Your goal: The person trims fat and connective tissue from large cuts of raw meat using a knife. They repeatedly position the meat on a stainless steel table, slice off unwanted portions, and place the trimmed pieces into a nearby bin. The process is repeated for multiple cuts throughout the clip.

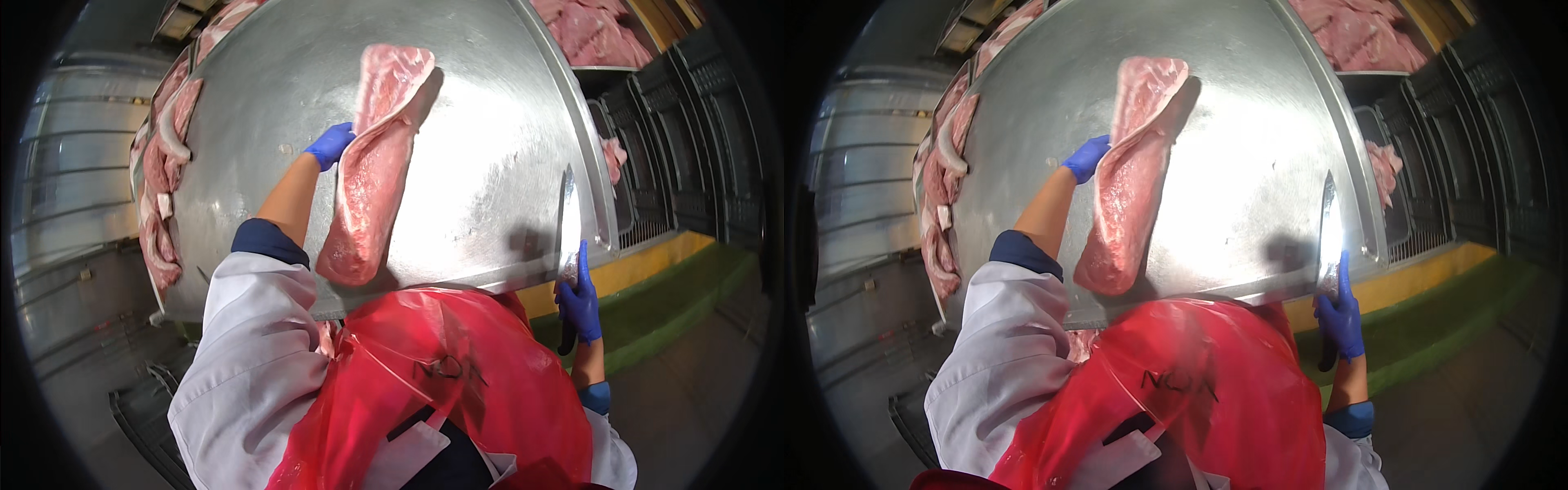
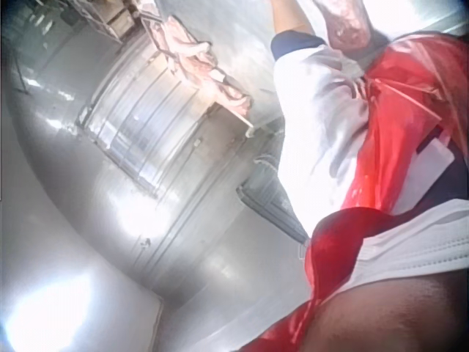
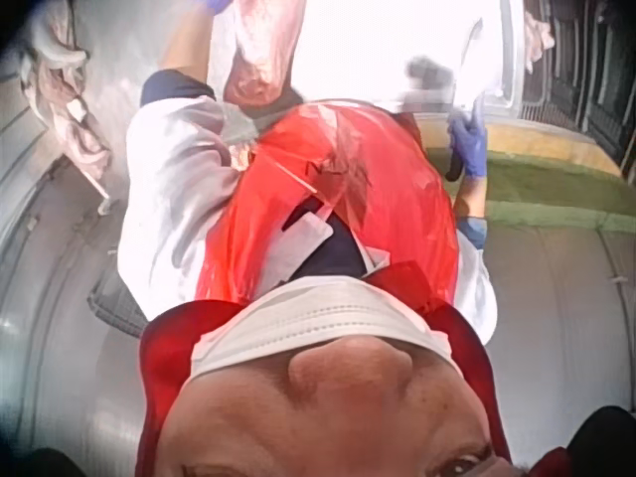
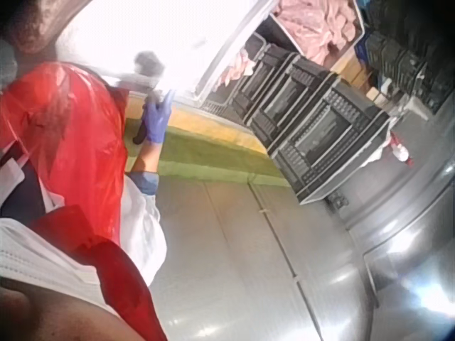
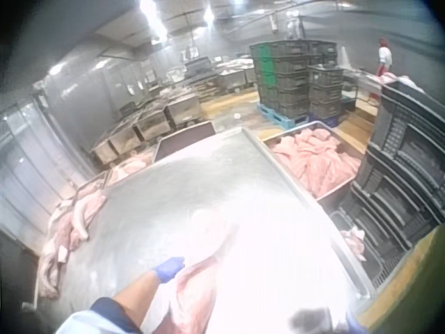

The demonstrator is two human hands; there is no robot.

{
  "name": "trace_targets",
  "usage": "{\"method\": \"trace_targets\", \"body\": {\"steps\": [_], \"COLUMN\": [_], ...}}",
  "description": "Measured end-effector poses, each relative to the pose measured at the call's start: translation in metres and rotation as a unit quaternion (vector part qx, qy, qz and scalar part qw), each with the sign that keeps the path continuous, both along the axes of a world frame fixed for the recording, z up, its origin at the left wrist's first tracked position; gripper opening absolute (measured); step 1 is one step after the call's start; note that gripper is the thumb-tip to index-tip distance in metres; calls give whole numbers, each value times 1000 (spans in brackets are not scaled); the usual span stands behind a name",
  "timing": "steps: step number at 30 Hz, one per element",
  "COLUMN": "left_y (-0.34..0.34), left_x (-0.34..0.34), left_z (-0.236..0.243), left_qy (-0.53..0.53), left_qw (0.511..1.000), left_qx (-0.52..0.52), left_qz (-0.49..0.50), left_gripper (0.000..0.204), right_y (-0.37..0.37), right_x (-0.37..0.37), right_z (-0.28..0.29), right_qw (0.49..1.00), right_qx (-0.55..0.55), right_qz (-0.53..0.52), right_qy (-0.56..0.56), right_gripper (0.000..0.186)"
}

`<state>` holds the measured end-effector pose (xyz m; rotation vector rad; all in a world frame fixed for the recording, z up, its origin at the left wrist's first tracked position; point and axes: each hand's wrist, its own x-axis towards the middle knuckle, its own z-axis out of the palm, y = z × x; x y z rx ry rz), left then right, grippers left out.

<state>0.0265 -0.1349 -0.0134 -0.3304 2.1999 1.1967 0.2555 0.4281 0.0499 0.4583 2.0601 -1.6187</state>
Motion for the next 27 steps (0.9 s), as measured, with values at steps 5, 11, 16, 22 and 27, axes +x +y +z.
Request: {"method": "trace_targets", "body": {"steps": [5, 11, 16, 22, 27], "left_y": [69, 120, 108, 105, 62], "left_x": [-20, -100, -80, -91, -63], "left_z": [7, 27, 73, 75, 66], "left_qy": [301, 263, 255, 281, 340], "left_qw": [942, 942, 956, 954, 899], "left_qx": [-47, -200, -42, -59, 70], "left_qz": [142, 63, 139, 83, 267], "left_gripper": [60, 36, 32, 38, 30], "right_y": [12, -51, -165, -280, -245], "right_x": [-73, -169, -253, -358, -289], "right_z": [-5, -21, -61, -19, -6], "right_qw": [998, 989, 979, 969, 879], "right_qx": [-59, -110, -80, -59, -4], "right_qz": [35, 62, 134, 231, 470], "right_qy": [1, 73, 129, 58, 79], "right_gripper": [88, 89, 88, 74, 78]}}
